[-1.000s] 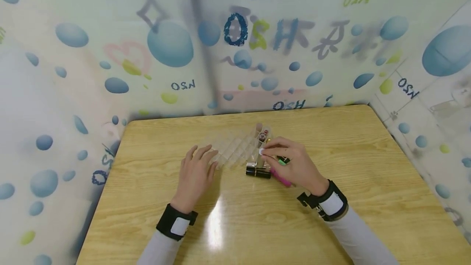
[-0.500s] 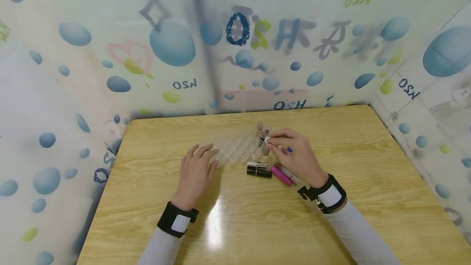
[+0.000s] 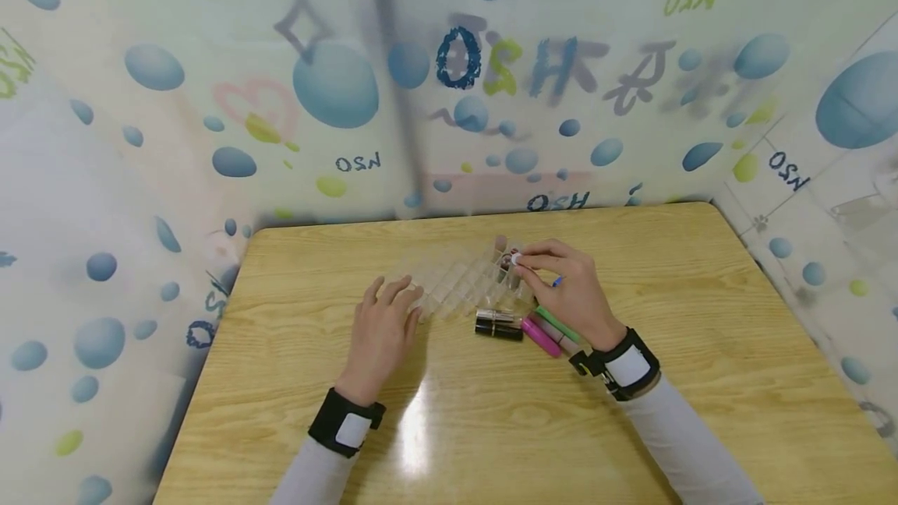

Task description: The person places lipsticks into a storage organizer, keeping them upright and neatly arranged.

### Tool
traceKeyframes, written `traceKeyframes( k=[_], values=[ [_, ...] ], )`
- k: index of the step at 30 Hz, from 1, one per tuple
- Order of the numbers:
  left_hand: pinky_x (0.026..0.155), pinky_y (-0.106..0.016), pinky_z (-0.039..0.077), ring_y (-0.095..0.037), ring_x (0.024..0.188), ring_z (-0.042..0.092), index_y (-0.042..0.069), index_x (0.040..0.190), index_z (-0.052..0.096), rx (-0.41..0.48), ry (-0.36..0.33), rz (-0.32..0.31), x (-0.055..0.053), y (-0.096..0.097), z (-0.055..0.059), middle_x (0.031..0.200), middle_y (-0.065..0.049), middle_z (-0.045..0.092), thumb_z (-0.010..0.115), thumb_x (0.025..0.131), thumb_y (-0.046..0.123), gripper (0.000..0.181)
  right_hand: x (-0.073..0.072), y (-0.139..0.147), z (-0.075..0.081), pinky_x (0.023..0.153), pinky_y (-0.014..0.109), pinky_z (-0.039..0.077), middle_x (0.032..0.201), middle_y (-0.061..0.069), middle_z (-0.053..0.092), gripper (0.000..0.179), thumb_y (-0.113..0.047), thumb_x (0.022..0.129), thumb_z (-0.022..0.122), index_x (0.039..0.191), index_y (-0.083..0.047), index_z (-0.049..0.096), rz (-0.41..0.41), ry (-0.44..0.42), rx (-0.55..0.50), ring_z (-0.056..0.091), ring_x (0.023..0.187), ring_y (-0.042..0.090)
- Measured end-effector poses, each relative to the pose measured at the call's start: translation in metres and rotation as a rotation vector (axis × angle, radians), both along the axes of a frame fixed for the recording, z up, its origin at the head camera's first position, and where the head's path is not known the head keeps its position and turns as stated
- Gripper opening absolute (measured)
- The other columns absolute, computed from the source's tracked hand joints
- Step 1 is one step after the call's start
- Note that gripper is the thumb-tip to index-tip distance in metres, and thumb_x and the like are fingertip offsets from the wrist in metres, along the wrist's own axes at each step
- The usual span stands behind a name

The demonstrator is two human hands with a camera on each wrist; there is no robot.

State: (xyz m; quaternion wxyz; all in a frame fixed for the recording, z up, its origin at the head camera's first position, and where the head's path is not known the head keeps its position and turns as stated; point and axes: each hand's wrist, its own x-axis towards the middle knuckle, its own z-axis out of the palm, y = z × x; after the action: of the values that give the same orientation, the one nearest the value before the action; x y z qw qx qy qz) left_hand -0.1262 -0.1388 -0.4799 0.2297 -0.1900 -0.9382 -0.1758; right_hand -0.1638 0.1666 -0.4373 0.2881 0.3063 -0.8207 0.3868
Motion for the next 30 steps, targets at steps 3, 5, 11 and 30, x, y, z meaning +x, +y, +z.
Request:
traceKeyframes(
  k=[3,5,11,30],
  values=[
    [0.099,-0.064,0.051,-0.041,0.129,0.059,0.008,0.12,0.077,-0.004,-0.002,0.008,0.001,0.001,0.0,0.131,-0.017,0.069,0.074,0.093,0.015,0.027,-0.001,-0.001,-0.002,0.072,0.036,0.06,0.102,0.01,0.075,0.016,-0.001,0.082,0.083,0.098,0.0,0.083,-0.004,-0.006,-0.002,0.072,0.09,0.023],
    [0.099,-0.063,0.05,-0.04,0.13,0.059,0.008,0.12,0.077,-0.007,-0.011,0.013,0.002,0.001,0.0,0.132,-0.016,0.069,0.073,0.094,0.015,0.027,-0.002,-0.001,-0.003,0.071,0.036,0.06,0.102,0.009,0.075,0.015,-0.001,0.083,0.082,0.098,-0.001,0.083,-0.004,-0.011,-0.007,0.072,0.09,0.022],
    [0.101,-0.063,0.049,-0.037,0.131,0.059,0.009,0.12,0.077,-0.008,-0.037,0.02,0.001,0.001,0.001,0.134,-0.015,0.069,0.071,0.096,0.015,0.025,-0.005,0.0,-0.011,0.062,0.03,0.057,0.102,0.009,0.075,0.014,-0.002,0.083,0.083,0.097,-0.001,0.083,-0.01,-0.027,-0.002,0.073,0.089,0.021],
    [0.098,-0.064,0.051,-0.037,0.136,0.056,0.01,0.121,0.078,-0.015,-0.095,0.043,0.002,0.003,0.007,0.137,-0.013,0.068,0.07,0.097,0.014,0.026,-0.005,0.003,-0.026,0.049,0.023,0.039,0.105,0.007,0.073,0.011,-0.007,0.086,0.081,0.095,-0.002,0.084,0.003,-0.15,0.039,0.063,0.077,0.01]
  ],
)
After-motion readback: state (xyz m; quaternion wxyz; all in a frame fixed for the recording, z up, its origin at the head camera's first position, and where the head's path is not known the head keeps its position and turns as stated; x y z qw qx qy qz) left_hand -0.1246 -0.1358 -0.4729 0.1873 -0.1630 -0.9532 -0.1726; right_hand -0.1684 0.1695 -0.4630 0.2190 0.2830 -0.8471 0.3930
